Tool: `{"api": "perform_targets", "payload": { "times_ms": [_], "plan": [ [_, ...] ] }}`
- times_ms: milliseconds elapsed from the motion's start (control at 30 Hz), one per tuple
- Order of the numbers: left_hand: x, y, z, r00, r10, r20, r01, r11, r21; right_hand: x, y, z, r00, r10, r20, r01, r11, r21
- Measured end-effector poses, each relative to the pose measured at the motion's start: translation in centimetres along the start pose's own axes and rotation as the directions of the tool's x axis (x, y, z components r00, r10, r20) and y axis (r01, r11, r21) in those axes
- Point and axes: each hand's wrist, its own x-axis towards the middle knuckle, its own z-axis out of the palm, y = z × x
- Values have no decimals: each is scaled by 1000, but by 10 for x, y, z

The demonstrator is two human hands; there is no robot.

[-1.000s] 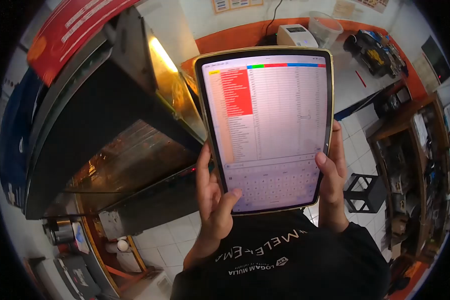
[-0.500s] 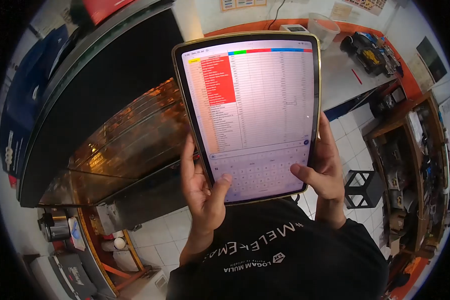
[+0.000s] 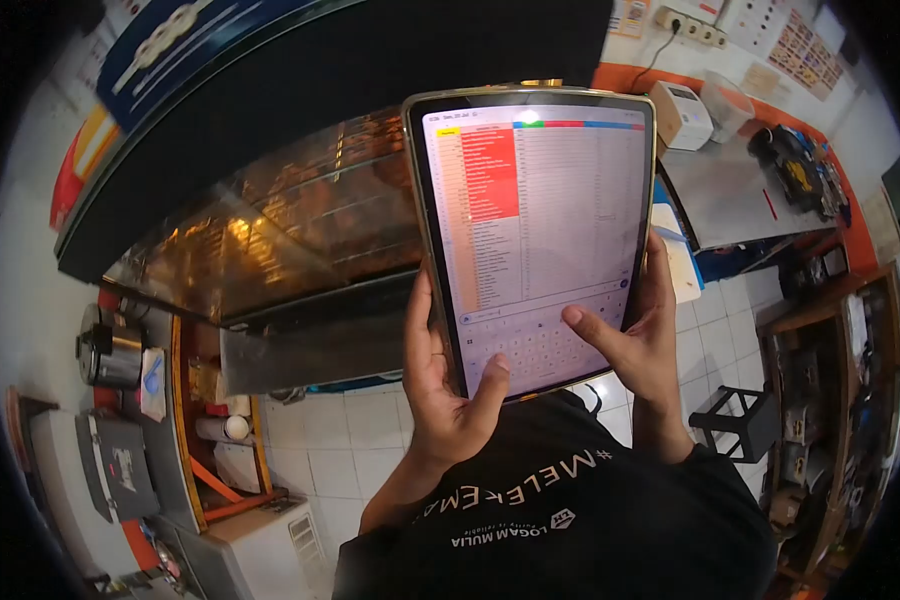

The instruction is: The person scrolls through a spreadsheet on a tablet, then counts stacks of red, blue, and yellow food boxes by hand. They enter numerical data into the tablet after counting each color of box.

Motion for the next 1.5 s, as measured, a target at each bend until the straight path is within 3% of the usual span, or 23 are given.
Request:
{"api": "perform_targets", "payload": {
  "times_ms": [200,300,467,733,833,900,967,1000,1167,1267,1367,1433,1500],
  "plan": [
    [-29,21,-40,998,-22,-64,26,998,62,-27,-8,31,993,40,112,-56,988,144],
    [-46,37,-64,997,-22,-74,20,999,-26,-43,-12,53,985,52,162,-87,972,219],
    [-64,49,-73,987,-52,-151,51,999,-13,-59,-15,60,972,68,224,-137,941,308],
    [-84,58,-80,979,-95,-182,94,996,-11,-81,-21,69,967,123,223,-190,930,315],
    [-89,52,-83,984,-104,-142,99,994,-41,-87,-23,61,958,167,235,-253,878,407],
    [-92,54,-76,973,-163,-163,154,986,-66,-93,-29,59,957,252,141,-287,882,374],
    [-86,57,-66,962,-186,-198,170,981,-94,-91,-25,51,958,260,124,-288,883,370],
    [-83,54,-64,975,-137,-176,125,989,-77,-88,-24,55,977,205,59,-213,910,354],
    [-69,47,-57,990,-136,-46,128,982,-141,-74,-10,31,960,177,216,-266,813,518],
    [-49,44,-42,997,-71,5,71,989,-132,-64,-4,19,969,171,180,-243,803,545],
    [-30,47,-27,998,-45,36,46,999,-26,-54,6,-2,969,201,140,-244,850,467],
    [-16,41,-16,998,-59,5,59,997,-47,-42,-8,-8,983,145,113,-180,878,443],
    [-8,42,-5,990,-143,-20,142,989,-48,-33,-17,-13,998,64,0,-61,952,299]
  ]
}}
